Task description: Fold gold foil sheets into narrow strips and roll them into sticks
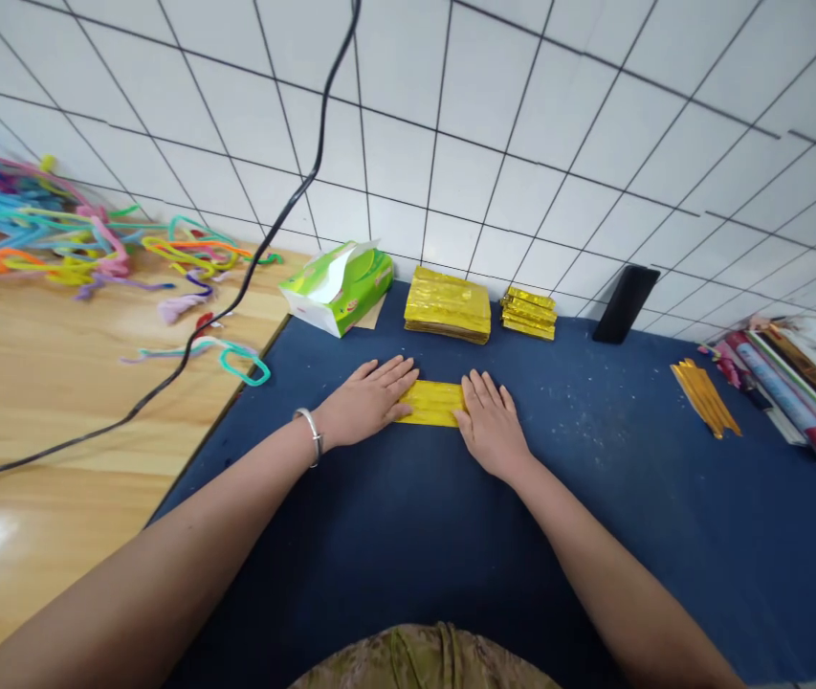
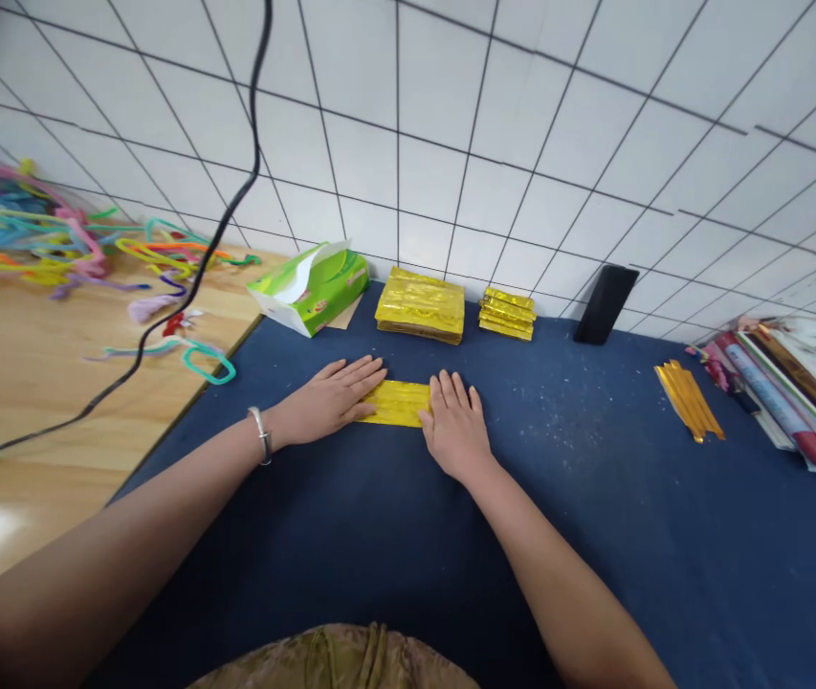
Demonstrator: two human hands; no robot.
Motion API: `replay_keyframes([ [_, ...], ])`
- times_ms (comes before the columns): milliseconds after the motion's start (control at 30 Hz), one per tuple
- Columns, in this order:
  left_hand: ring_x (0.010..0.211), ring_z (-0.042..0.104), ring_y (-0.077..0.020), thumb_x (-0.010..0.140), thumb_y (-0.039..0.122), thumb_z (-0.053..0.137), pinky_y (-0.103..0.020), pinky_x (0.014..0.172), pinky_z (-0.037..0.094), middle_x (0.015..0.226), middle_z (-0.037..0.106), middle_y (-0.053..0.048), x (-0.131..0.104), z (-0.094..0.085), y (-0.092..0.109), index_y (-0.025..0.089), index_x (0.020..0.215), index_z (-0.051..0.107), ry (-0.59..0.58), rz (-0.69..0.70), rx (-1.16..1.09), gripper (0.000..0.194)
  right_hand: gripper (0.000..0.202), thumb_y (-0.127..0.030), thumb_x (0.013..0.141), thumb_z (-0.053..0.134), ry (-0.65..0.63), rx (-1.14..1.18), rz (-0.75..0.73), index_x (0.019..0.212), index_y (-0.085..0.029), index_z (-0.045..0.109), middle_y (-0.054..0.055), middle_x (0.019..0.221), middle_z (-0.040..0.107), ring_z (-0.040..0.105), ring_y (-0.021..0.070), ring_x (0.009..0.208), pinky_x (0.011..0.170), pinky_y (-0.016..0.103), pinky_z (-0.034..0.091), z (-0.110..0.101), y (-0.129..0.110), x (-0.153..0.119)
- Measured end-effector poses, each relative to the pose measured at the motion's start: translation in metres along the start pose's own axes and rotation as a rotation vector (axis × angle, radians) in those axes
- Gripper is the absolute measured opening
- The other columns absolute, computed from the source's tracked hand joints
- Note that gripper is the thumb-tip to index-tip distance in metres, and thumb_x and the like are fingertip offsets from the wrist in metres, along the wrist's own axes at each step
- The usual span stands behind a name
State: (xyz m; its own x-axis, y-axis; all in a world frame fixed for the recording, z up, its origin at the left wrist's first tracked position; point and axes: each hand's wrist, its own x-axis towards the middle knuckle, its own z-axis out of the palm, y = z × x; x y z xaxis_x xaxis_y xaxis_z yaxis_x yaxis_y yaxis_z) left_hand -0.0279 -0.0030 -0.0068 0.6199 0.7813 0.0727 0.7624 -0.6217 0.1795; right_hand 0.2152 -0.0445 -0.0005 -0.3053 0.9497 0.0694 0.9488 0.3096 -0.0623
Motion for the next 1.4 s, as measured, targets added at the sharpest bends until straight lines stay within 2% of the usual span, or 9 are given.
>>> replay_keyframes([
  [100, 0.135, 0.024, -0.0187, 0.09, 0.045, 0.036, -0.036, 0.109, 0.018, 0.146, 0.03, -0.002, 0.003, -0.004, -0.012, 0.027, 0.138, 0.032, -0.007, 0.034, -0.097, 0.051, 0.051, -0.037, 0.093, 0.021, 0.036, -0.014, 0.023, 0.141, -0.02, 0.026, 0.006, 0.147, 0.028, 0.021, 0.0238, 0.135, 0.107, 0.044, 0.02, -0.005, 0.001, -0.001],
  [200, 0.128, 0.036, -0.0191, 0.087, 0.044, 0.044, -0.034, 0.105, 0.026, 0.138, 0.043, -0.004, 0.006, -0.007, -0.02, 0.026, 0.131, 0.045, 0.043, 0.044, -0.192, 0.047, 0.05, -0.037, 0.092, 0.023, 0.051, -0.006, 0.06, 0.14, -0.023, 0.029, 0.006, 0.143, 0.035, 0.034, 0.026, 0.126, 0.098, 0.044, 0.031, -0.008, 0.002, 0.0],
  [300, 0.12, 0.043, -0.0207, 0.084, 0.044, 0.05, -0.034, 0.1, 0.031, 0.131, 0.049, -0.005, 0.007, -0.01, -0.022, 0.025, 0.126, 0.05, 0.099, 0.024, -0.242, 0.046, 0.051, -0.04, 0.091, 0.029, 0.061, 0.009, 0.069, 0.139, -0.024, 0.032, 0.007, 0.139, 0.039, 0.04, 0.0272, 0.119, 0.093, 0.044, 0.037, -0.009, 0.005, 0.003],
  [533, 0.104, 0.047, -0.0218, 0.078, 0.049, 0.056, -0.034, 0.09, 0.035, 0.115, 0.055, -0.004, 0.008, -0.01, -0.02, 0.028, 0.123, 0.051, 0.119, -0.094, -0.244, 0.049, 0.05, -0.039, 0.086, 0.042, 0.112, 0.171, 0.053, 0.133, -0.021, 0.041, 0.01, 0.126, 0.049, 0.045, 0.0231, 0.115, 0.099, 0.038, 0.036, -0.008, 0.017, 0.005],
  [700, 0.098, 0.049, -0.02, 0.077, 0.045, 0.059, -0.032, 0.087, 0.036, 0.105, 0.058, -0.003, 0.007, -0.015, -0.017, 0.028, 0.119, 0.053, 0.135, -0.116, -0.304, 0.045, 0.059, -0.04, 0.081, 0.049, 0.154, 0.294, 0.111, 0.136, -0.025, 0.034, 0.008, 0.132, 0.042, 0.041, 0.0222, 0.121, 0.1, 0.038, 0.039, -0.005, 0.019, 0.005],
  [833, 0.087, 0.051, -0.0167, 0.078, 0.036, 0.06, -0.029, 0.082, 0.038, 0.089, 0.059, -0.001, 0.007, -0.018, -0.011, 0.024, 0.109, 0.057, 0.157, -0.087, -0.395, 0.034, 0.064, -0.041, 0.08, 0.049, 0.136, 0.3, 0.123, 0.139, -0.024, 0.028, 0.008, 0.135, 0.039, 0.041, 0.0231, 0.121, 0.099, 0.039, 0.04, -0.005, 0.019, 0.005],
  [967, 0.076, 0.052, -0.0122, 0.081, 0.027, 0.056, -0.025, 0.076, 0.04, 0.075, 0.054, 0.002, 0.007, -0.017, -0.007, 0.021, 0.099, 0.057, 0.173, -0.052, -0.493, 0.019, 0.065, -0.038, 0.08, 0.051, 0.114, 0.354, 0.106, 0.139, -0.022, 0.029, 0.009, 0.126, 0.049, 0.046, 0.0244, 0.113, 0.096, 0.041, 0.04, -0.007, 0.019, 0.006],
  [1233, 0.072, 0.051, -0.0098, 0.081, 0.024, 0.052, -0.021, 0.067, 0.042, 0.08, 0.053, 0.002, 0.004, -0.012, -0.005, 0.019, 0.092, 0.053, 0.268, -0.151, -0.622, 0.012, 0.032, -0.029, 0.08, 0.054, 0.211, 0.488, 0.088, 0.111, -0.024, 0.059, 0.004, 0.101, 0.06, 0.051, 0.0206, 0.097, 0.09, 0.037, 0.041, -0.01, 0.02, 0.006],
  [1400, 0.083, 0.055, -0.0126, 0.083, 0.025, 0.052, -0.026, 0.077, 0.046, 0.098, 0.058, -0.002, 0.003, -0.011, -0.004, 0.021, 0.115, 0.05, 0.336, -0.14, -0.561, 0.032, 0.019, -0.023, 0.086, 0.047, 0.306, 0.624, 0.064, 0.092, -0.023, 0.065, 0.002, 0.09, 0.061, 0.055, 0.0157, 0.089, 0.086, 0.031, 0.043, -0.013, 0.019, 0.006],
])
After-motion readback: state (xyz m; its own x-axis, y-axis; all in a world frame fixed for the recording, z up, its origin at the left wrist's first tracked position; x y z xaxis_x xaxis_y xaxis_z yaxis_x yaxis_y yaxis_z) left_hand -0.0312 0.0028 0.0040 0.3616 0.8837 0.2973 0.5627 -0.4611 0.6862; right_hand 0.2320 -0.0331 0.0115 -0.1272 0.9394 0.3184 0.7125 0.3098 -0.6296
